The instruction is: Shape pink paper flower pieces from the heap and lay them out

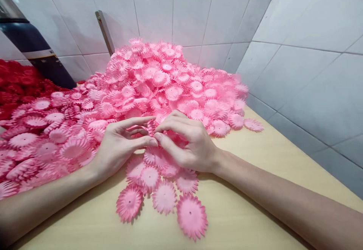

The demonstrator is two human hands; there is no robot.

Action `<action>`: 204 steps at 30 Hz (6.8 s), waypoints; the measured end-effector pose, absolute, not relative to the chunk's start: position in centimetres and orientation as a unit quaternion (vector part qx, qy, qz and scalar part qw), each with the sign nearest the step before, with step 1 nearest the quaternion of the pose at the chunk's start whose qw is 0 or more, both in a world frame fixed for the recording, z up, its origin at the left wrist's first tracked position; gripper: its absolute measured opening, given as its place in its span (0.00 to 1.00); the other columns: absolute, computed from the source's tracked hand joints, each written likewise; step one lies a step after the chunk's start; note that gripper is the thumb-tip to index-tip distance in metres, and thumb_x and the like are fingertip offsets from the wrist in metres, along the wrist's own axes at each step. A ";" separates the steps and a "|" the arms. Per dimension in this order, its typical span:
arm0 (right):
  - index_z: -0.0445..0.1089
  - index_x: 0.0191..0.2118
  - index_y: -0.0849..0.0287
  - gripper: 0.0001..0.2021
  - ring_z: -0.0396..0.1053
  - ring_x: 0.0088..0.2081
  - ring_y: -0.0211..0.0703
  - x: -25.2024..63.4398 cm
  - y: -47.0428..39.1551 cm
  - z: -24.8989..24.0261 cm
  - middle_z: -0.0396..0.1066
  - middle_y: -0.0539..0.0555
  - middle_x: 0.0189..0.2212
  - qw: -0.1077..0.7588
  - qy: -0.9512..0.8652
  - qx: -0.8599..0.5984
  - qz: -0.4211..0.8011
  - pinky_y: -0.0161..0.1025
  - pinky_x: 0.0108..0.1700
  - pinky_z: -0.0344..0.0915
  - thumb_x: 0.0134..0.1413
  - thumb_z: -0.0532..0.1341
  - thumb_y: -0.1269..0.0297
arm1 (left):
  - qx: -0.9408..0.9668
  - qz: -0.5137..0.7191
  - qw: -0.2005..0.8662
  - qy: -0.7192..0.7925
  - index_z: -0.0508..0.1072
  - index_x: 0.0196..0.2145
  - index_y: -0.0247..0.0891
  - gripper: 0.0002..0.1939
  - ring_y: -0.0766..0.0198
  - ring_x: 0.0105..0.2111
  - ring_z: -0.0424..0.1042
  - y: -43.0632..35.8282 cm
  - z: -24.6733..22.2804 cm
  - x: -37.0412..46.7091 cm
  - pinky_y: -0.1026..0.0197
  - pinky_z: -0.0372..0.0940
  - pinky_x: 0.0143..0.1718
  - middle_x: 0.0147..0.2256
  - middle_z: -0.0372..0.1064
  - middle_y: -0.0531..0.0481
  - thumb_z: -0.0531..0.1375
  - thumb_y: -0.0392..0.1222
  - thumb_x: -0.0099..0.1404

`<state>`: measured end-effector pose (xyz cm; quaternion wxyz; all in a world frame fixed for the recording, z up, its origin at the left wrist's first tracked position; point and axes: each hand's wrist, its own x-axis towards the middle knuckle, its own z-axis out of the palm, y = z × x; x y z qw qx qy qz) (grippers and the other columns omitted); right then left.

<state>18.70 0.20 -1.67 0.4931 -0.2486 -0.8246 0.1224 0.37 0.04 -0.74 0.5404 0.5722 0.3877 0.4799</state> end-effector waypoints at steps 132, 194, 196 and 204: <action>0.71 0.30 0.56 0.07 0.71 0.30 0.39 18.8 0.8 -1.7 0.73 0.50 0.28 0.543 -0.665 -0.370 0.354 0.37 0.33 0.72 0.45 0.69 0.69 | 0.727 0.403 0.379 0.407 0.73 0.33 0.35 0.06 0.64 0.34 0.70 0.4 -1.0 0.6 0.63 0.66 0.36 0.33 0.72 0.48 0.56 0.37 0.66; 0.72 0.35 0.56 0.03 0.69 0.31 0.39 18.8 0.3 -1.9 0.71 0.50 0.29 0.499 -0.777 -0.310 0.228 0.39 0.34 0.66 0.55 0.64 0.71 | 0.543 0.527 0.540 0.370 0.73 0.36 0.38 0.12 0.63 0.33 0.76 0.1 -0.7 0.8 0.60 0.77 0.31 0.36 0.71 0.52 0.68 0.38 0.54; 0.72 0.34 0.56 0.02 0.69 0.31 0.38 18.8 0.4 -1.9 0.71 0.50 0.29 0.504 -0.767 -0.325 0.230 0.39 0.35 0.66 0.55 0.63 0.70 | 0.545 0.510 0.550 0.374 0.74 0.36 0.36 0.12 0.63 0.34 0.76 0.2 -0.7 0.7 0.62 0.76 0.33 0.35 0.74 0.50 0.68 0.37 0.54; 0.72 0.34 0.56 0.04 0.69 0.32 0.39 19.0 0.2 -1.5 0.72 0.50 0.29 0.458 -0.787 -0.304 0.278 0.39 0.35 0.67 0.58 0.60 0.70 | 0.603 0.478 0.523 0.366 0.77 0.39 0.36 0.17 0.63 0.37 0.77 0.2 -1.0 0.2 0.64 0.73 0.40 0.36 0.77 0.51 0.70 0.30 0.49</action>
